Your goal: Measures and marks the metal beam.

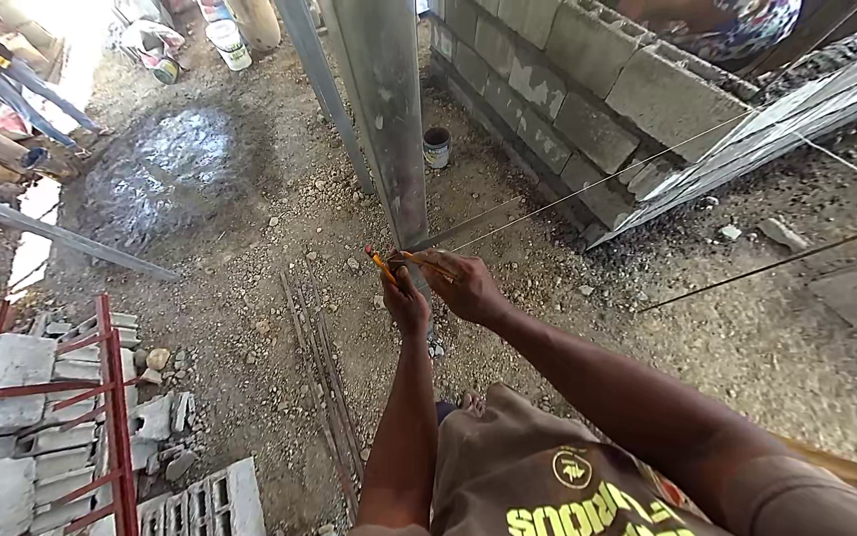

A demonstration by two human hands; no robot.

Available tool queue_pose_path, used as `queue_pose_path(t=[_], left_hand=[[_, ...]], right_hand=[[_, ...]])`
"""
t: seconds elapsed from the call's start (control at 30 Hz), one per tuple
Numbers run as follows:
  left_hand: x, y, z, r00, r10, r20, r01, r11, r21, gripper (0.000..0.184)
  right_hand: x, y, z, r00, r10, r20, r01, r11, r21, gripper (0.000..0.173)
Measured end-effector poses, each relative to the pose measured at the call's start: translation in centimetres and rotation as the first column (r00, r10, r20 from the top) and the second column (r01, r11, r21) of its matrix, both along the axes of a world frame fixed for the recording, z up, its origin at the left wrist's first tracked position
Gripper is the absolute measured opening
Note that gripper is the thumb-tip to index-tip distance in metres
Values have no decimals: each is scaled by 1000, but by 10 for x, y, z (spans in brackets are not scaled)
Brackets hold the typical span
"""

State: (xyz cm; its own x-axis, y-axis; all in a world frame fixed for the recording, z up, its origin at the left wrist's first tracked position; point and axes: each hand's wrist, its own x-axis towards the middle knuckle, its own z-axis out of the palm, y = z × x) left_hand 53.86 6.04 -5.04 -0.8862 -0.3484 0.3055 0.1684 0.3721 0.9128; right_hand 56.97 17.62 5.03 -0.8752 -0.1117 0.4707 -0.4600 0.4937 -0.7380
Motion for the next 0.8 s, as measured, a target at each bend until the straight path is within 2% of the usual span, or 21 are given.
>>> queue_pose_path(t=[0.13, 0.33, 0.57, 0.7, 0.8], left_hand=[[0, 1, 0, 1000, 16, -1, -16, 1000, 6, 37], [-1, 2, 2, 999, 20, -31, -20, 1000, -8, 42], [1, 1, 4, 1000, 18, 14, -18, 1000, 2, 37], [2, 2, 7, 999, 14, 45, -16, 999, 39, 35], [2, 2, 7, 999, 27, 42, -28, 999, 31, 34]], right_hand=[[4, 11, 3, 999, -8, 34, 8, 1000, 20, 27], [11, 52, 9, 974, -226, 25, 226, 974, 10, 29], [7, 7, 7, 999, 5, 35, -4, 1000, -16, 27], [-1, 0, 4, 995, 27, 100, -26, 1000, -9, 27], [-1, 7, 3, 995, 52, 82, -51, 999, -20, 26]])
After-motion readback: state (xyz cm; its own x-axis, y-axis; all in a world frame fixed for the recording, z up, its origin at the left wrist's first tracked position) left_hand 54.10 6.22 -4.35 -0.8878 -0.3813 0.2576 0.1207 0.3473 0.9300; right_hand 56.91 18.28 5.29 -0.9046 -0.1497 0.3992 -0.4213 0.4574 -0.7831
